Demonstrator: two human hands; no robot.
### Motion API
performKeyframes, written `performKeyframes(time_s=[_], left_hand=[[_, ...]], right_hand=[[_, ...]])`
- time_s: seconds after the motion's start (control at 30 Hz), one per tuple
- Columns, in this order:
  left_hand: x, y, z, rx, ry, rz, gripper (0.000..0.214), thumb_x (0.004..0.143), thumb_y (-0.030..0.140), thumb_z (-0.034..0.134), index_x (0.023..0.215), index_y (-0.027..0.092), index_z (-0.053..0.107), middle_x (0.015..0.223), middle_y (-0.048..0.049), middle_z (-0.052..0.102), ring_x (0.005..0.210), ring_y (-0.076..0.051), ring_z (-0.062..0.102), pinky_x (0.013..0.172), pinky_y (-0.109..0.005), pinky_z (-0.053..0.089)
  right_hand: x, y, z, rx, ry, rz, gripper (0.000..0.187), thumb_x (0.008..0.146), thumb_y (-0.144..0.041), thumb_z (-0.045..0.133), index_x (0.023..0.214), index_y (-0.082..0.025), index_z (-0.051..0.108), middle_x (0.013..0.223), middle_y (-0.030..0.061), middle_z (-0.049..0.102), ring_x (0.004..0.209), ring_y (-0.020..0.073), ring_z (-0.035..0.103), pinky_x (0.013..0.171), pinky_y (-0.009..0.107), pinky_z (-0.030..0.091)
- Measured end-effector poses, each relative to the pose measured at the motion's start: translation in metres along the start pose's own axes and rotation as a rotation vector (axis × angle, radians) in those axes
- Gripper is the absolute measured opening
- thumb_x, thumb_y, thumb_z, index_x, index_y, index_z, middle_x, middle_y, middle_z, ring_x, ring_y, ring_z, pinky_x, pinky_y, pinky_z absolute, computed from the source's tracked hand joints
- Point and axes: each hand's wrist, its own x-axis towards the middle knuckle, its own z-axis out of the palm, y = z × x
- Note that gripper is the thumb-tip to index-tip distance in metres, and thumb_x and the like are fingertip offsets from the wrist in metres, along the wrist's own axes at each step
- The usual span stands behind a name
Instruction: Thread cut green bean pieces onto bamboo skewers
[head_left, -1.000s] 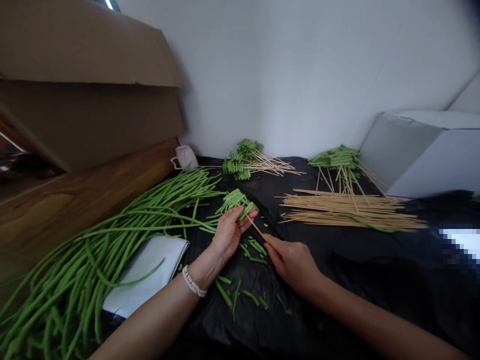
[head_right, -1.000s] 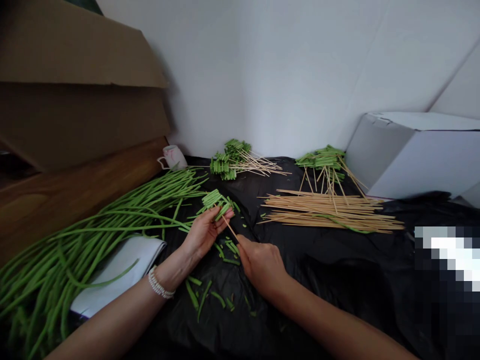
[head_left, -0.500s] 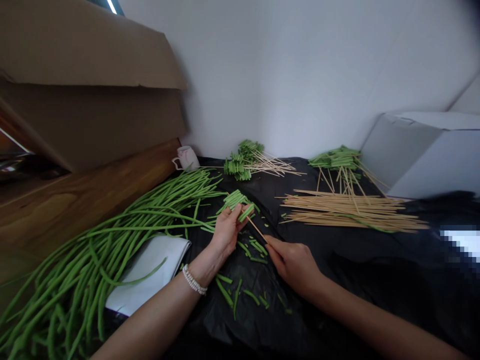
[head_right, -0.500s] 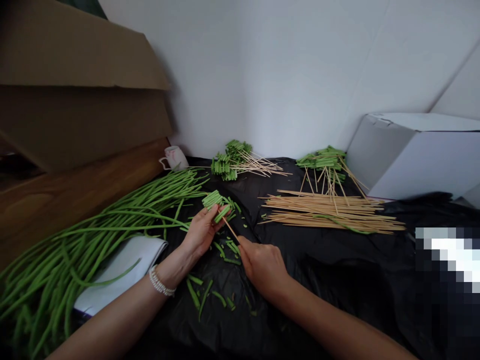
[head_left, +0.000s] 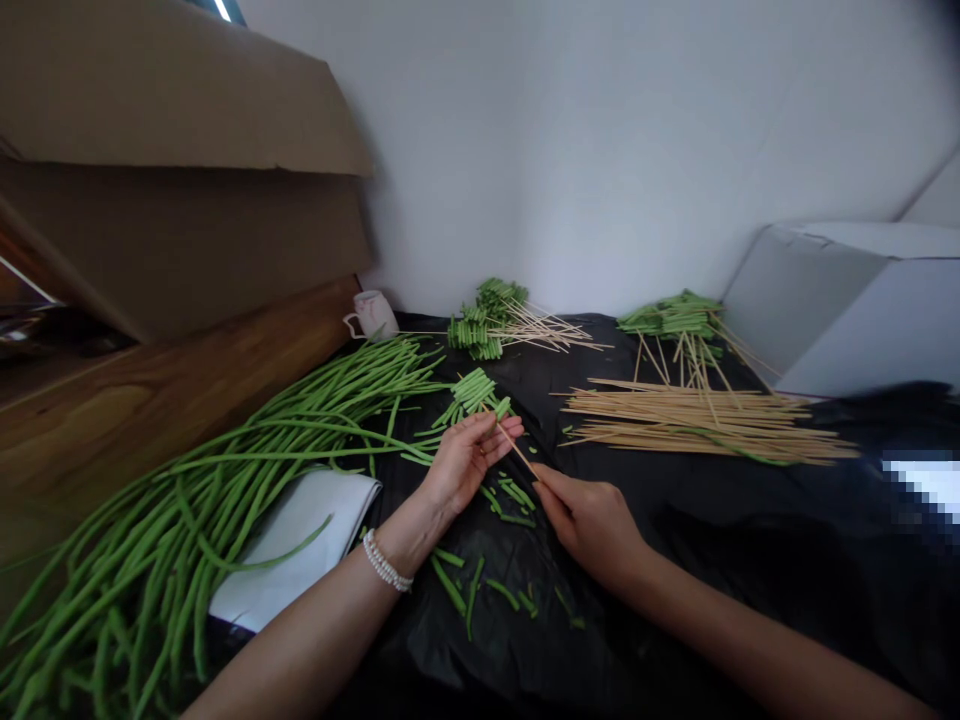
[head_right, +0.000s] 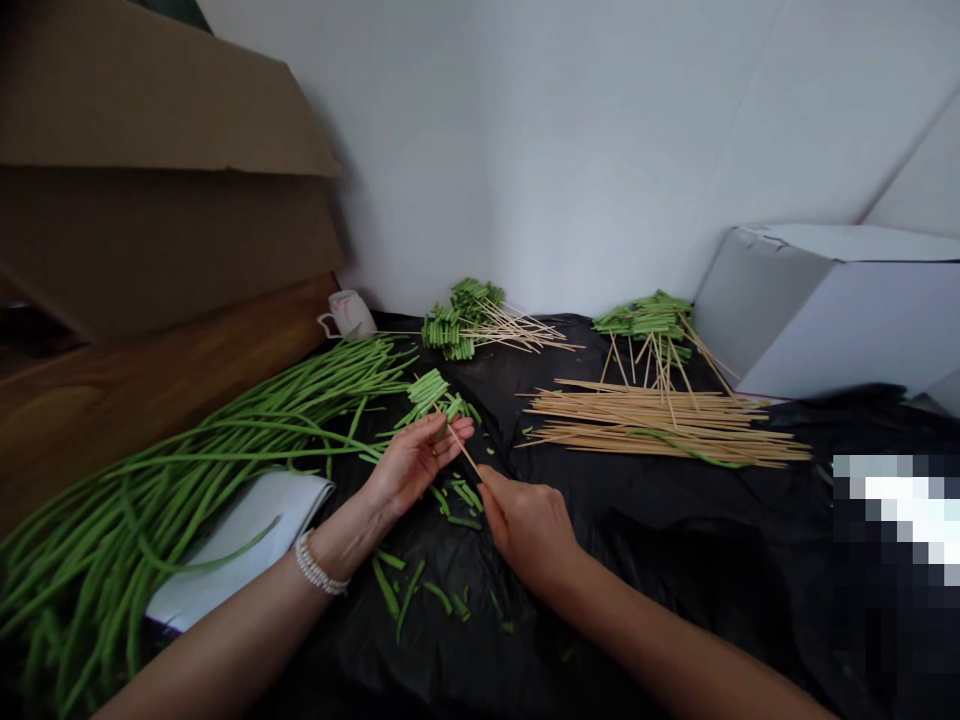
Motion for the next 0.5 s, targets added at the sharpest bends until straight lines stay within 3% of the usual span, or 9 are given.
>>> performKeyframes(time_s=[0.23,0.33,0.43,0.5], left_hand=[[0.0035,-0.0006,-0.0018,-0.023,0.119,0.072,0.014,0.085,0.025,0.063,0.082,0.011,0.066,0.093,-0.0118,0.073,0.089,-0.019,0.070,0.078,-0.027,0.055],[0.0036,-0.0012,-0.0038,0.000,0.053,-0.026,0.018,0.083,0.031,0.067,0.084,0.012,0.067,0.097,-0.0129,0.073,0.089,-0.018,0.070,0.079,-0.026,0.054],[0.0024,-0.0015,-0.0036,0.046,-0.021,-0.118,0.014,0.076,0.023,0.074,0.082,0.013,0.067,0.093,-0.0108,0.073,0.082,-0.015,0.070,0.077,-0.024,0.054],[0.0018,-0.0006,-0.0028,0.044,-0.003,-0.109,0.010,0.075,0.018,0.074,0.078,0.012,0.067,0.088,-0.0092,0.073,0.079,-0.013,0.069,0.073,-0.021,0.054]], right_hand=[[-0.0027,-0.0035,-0.0013,0.002,-0.047,-0.004,0.034,0.096,-0.028,0.036,0.114,-0.024,0.064,0.092,0.0033,0.075,0.079,0.0164,0.071,0.069,0.023,0.049],[-0.0024,-0.0017,-0.0008,-0.007,-0.020,-0.002,0.035,0.095,-0.028,0.036,0.117,-0.023,0.063,0.091,0.0045,0.075,0.078,0.0165,0.070,0.071,0.024,0.050],[-0.0013,-0.0005,-0.0011,-0.004,0.000,0.002,0.036,0.095,-0.029,0.036,0.118,-0.023,0.063,0.091,0.0047,0.075,0.079,0.0166,0.070,0.073,0.025,0.051],[-0.0010,-0.0012,-0.0019,0.009,-0.011,-0.002,0.036,0.095,-0.029,0.036,0.119,-0.023,0.062,0.092,0.0044,0.075,0.080,0.0164,0.070,0.072,0.024,0.050]])
